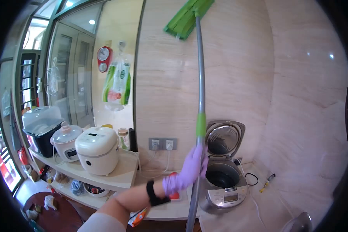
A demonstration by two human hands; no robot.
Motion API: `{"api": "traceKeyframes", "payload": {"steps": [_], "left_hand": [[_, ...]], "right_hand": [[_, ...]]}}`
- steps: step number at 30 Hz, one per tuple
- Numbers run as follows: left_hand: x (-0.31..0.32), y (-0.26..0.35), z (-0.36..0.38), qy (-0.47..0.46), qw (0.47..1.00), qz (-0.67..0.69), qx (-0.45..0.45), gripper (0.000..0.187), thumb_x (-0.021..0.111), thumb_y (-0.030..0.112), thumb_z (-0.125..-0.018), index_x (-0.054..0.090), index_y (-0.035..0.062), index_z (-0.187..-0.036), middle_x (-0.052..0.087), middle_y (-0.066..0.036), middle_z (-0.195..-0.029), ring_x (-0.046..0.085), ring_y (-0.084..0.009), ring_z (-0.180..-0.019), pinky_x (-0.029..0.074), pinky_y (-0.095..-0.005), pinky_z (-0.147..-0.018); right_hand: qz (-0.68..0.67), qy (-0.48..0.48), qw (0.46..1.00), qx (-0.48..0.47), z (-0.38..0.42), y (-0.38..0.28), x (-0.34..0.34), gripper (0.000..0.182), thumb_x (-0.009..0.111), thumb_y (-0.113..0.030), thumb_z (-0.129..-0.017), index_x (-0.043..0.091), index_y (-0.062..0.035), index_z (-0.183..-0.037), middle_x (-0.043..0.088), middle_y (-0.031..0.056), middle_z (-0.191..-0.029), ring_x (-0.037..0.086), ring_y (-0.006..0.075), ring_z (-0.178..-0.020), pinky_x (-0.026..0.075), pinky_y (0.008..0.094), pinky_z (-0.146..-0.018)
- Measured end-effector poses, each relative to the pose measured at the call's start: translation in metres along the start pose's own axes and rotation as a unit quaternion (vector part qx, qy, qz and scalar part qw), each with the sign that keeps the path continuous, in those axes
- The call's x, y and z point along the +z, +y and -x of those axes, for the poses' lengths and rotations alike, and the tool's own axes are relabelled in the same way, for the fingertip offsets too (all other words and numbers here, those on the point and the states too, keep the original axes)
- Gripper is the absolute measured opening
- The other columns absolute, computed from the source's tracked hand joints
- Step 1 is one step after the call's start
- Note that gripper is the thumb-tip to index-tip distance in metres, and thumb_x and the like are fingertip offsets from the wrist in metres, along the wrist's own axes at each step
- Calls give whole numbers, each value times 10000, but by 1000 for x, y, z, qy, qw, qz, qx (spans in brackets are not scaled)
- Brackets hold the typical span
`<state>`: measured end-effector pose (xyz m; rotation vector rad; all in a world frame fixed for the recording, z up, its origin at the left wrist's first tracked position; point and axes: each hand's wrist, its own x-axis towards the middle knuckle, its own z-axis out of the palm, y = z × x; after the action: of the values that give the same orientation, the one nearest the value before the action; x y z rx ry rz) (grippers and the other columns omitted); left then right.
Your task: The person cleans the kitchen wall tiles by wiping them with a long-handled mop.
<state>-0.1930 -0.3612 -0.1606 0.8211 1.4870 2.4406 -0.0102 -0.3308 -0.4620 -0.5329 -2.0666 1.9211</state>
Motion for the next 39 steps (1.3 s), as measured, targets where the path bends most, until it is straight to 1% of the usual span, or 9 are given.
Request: {"api": "traceKeyframes", "payload": {"steps": [3, 5, 8, 17, 23, 26, 27, 35, 39], "left_hand": [[3, 84, -59, -10, 995, -36, 89, 415, 401, 503, -902, 411, 113, -1046, 393, 18, -554, 378, -116, -342, 342, -275, -322], [4, 146, -89, -10, 986, -75, 151, 429, 401, 503, -901, 407, 98, -1044, 404, 18, -589, 377, -106, -365, 354, -273, -344], [1, 214, -101, 14, 979, -80, 188, 430, 402, 497, -903, 411, 85, -1025, 407, 19, -614, 370, -94, -385, 357, -268, -360], [-32, 96, -43, 30, 994, -6, 105, 463, 387, 522, -895, 412, 80, -1032, 403, -7, -587, 380, -127, -337, 343, -278, -316], [-38, 82, -42, -16, 997, -26, 77, 492, 369, 516, -910, 401, 86, -1147, 478, -47, -691, 465, -143, -423, 422, -279, -424], [-39, 109, -57, 86, 955, -180, 219, 520, 327, 464, -942, 333, 62, -1273, 510, -131, -1011, 581, -193, -700, 474, -309, -660], [-42, 110, -48, 69, 934, -218, 276, 543, 283, 429, -962, 248, 55, -1353, 387, -161, -1256, 540, -237, -1002, 402, -353, -899], [-66, 123, 121, 79, 959, -140, 232, 460, 438, 246, -935, 299, 46, -1325, 391, -96, -1295, 462, -184, -1117, 334, -323, -961], [-85, 129, 135, 119, 932, -182, 289, 499, 450, 332, -931, 317, 34, -1310, 422, -102, -1256, 485, -196, -1088, 339, -358, -976]], "right_hand": [[-69, -31, 997, -27, -9, -51, 12, 455, 456, -365, -920, 469, -102, -549, 428, -13, -413, 404, 90, -326, 286, 259, -307], [-278, -109, 950, 90, -28, -62, 19, 464, 470, -383, -916, 463, -100, -549, 419, -13, -413, 397, 99, -319, 290, 263, -308], [-52, -153, 985, 59, 3, -210, 28, 482, 474, -423, -908, 467, -99, -551, 417, -12, -411, 405, 101, -320, 301, 269, -309], [-15, -51, 997, -49, -33, -12, 18, 372, 409, -357, -940, 495, -96, -690, 451, 5, -446, 425, 107, -320, 315, 258, -297], [-54, -53, 996, -46, -42, -35, 20, 389, 393, -376, -938, 480, -80, -702, 439, 24, -454, 440, 126, -341, 339, 259, -324], [-100, -90, 988, -71, -67, -92, 11, 398, 385, -386, -936, 473, -72, -708, 433, 33, -459, 448, 135, -352, 350, 259, -337], [-107, -109, 984, -89, -80, -122, 6, 401, 382, -389, -936, 470, -69, -710, 432, 37, -460, 451, 138, -355, 354, 259, -341], [-70, -139, 965, -212, -156, -371, -28, 484, 394, -568, -885, 446, -107, -746, 419, 26, -452, 430, 136, -325, 349, 251, -296], [-33, -119, 953, -275, -182, -479, -28, 505, 413, -587, -868, 453, -98, -749, 431, 22, -496, 417, 130, -348, 350, 256, -322]]}}
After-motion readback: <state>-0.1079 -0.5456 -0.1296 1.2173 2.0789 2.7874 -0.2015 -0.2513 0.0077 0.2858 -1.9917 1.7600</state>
